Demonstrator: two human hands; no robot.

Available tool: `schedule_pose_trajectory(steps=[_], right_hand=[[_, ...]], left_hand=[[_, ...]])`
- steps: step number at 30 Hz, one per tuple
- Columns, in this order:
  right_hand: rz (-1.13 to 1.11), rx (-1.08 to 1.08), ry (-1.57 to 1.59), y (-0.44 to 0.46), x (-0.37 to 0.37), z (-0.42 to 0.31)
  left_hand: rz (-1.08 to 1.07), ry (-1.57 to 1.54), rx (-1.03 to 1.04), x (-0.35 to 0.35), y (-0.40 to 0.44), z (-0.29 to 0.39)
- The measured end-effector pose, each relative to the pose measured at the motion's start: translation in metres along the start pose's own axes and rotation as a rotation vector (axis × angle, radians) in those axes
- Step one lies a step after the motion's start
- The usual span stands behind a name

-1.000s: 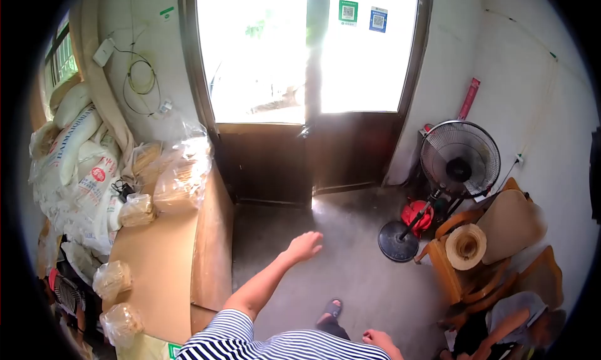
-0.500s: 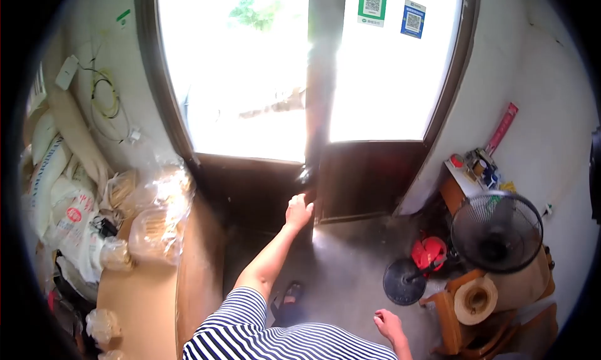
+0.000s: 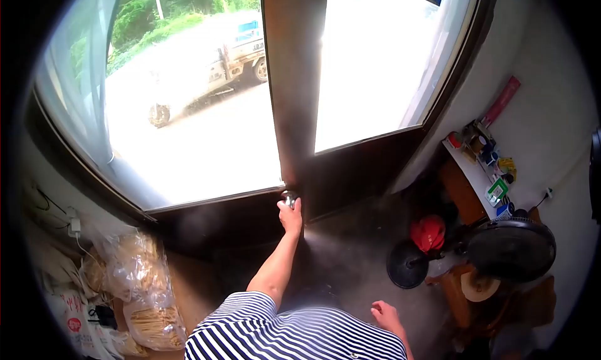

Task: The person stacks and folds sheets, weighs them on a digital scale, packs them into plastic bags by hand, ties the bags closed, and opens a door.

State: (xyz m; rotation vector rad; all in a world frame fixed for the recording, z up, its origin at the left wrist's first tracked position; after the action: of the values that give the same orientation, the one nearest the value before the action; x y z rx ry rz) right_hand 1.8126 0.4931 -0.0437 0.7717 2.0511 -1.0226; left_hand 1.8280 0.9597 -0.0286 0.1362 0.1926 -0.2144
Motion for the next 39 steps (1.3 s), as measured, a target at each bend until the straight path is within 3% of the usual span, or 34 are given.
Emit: schedule_pose_trajectory(steps=[9,12,14,15,16,19,23,26,30,32,35,39], right_hand=[[-0.046,0.093,-0.116,0.026,-0.011,-0.02],[-0.058,0.119,-0.074,0.016,-0.003,-0.02],[-0.113,0.152,-0.107,0.012,-0.004,-0.024],[-0.116,0.156,-0.105,0.01,-0.004,-0.024],[-0.113,0.171,-0.091,0.006,-0.003,-0.023],[-0.096,0.187,-0.085,-0.006,0.007,-0.018],[-0.047,0.162,-0.073,-0.032,0.017,-0.017],[-0.021,0.21,0.0,-0.057,0.038,-0.001],[0.05,0.356,0.077,-0.105,0.061,0.02],[-0.004,0.35,0.049,-0.135,0.065,0.021],[0.143,0.42,0.135,-0.191,0.086,0.04],[0.317,0.496,0.219,-0.285,0.131,0.064]], left_hand=[[0.054,-0.057,-0.113,0.039,0.073,-0.032],[0.068,-0.352,-0.355,0.058,0.089,-0.073],[0.079,-0.414,-0.321,0.064,0.09,-0.081],[0.101,-0.48,-0.276,0.065,0.092,-0.081],[0.041,-0.617,-0.408,0.054,0.073,-0.033],[0.018,-0.747,-0.423,0.051,0.07,-0.019],[-0.053,-0.777,-0.391,0.056,0.081,-0.032],[-0.016,-0.62,-0.45,0.049,0.084,-0.033],[-0.127,-0.449,-0.317,0.046,0.112,-0.052],[-0.088,-0.452,-0.194,0.037,0.096,-0.035],[-0.073,-0.275,-0.194,0.026,0.047,-0.034],[-0.428,-0.347,-0.27,0.049,-0.086,-0.076]])
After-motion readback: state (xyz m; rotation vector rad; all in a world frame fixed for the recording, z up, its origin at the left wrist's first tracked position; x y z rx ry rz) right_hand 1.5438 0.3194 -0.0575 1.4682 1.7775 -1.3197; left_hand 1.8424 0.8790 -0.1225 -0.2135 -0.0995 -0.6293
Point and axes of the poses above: each hand's wrist, its own y-axis towards the middle knuckle, its own x-axis out of the palm, z = x × y, the point moved 7 cm from there along y, towards the middle knuckle, and after that the axes turned 14 degrees about -y, right-handed, at the moved point
